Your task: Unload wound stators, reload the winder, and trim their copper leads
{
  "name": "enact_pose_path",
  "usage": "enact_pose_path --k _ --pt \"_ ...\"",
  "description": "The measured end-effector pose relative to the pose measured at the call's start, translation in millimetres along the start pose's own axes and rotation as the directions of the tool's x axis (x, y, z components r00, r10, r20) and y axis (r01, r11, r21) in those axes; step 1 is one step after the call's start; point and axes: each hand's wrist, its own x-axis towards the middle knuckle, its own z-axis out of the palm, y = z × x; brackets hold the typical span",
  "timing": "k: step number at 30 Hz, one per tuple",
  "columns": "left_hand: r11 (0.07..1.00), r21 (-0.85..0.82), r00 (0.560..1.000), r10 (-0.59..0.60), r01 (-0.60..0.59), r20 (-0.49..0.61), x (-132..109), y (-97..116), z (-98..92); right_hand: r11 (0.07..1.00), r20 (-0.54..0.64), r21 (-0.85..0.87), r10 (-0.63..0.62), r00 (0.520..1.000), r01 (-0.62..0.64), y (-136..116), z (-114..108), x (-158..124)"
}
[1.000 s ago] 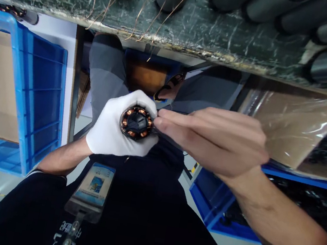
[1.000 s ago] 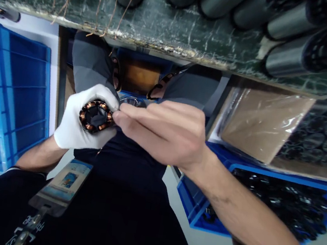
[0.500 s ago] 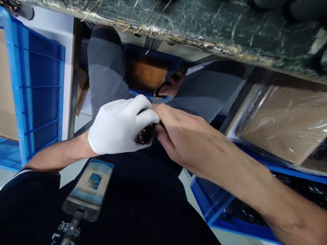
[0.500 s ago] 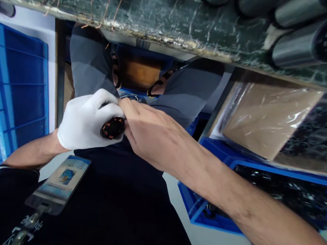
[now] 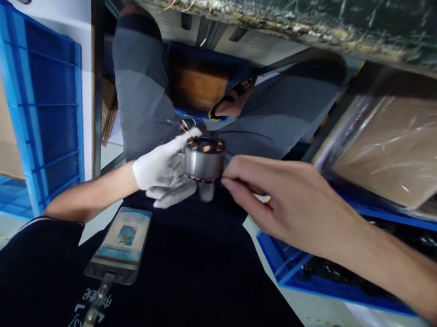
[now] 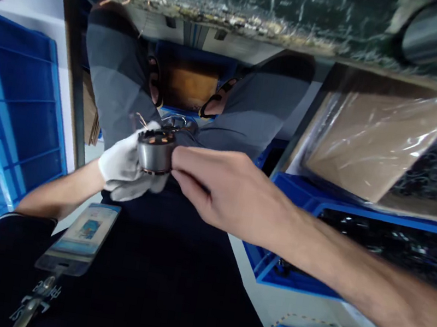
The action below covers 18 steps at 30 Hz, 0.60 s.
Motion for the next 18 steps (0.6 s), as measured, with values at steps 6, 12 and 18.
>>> enact_pose_path --k 6,12,18 --pt "0.479 0.806 0.669 0.729 -0.348 -0.144 -22 13 8.8 0.746 0.078 0.617 0.259 0.963 -0.25 26 26 -16" --pt "0.848 0.497 0.957 0.271 -0.185 -0.106 18 22 27.1 0.957 0.088 -0.208 -0.189 0.978 0.204 12 -13 -2" --pt "0.539 0.827 0.82 0.539 -0.159 -0.194 6 29 35.2 0.816 -0.05 -0.543 -0.27 0.962 0.201 8 -46 -22"
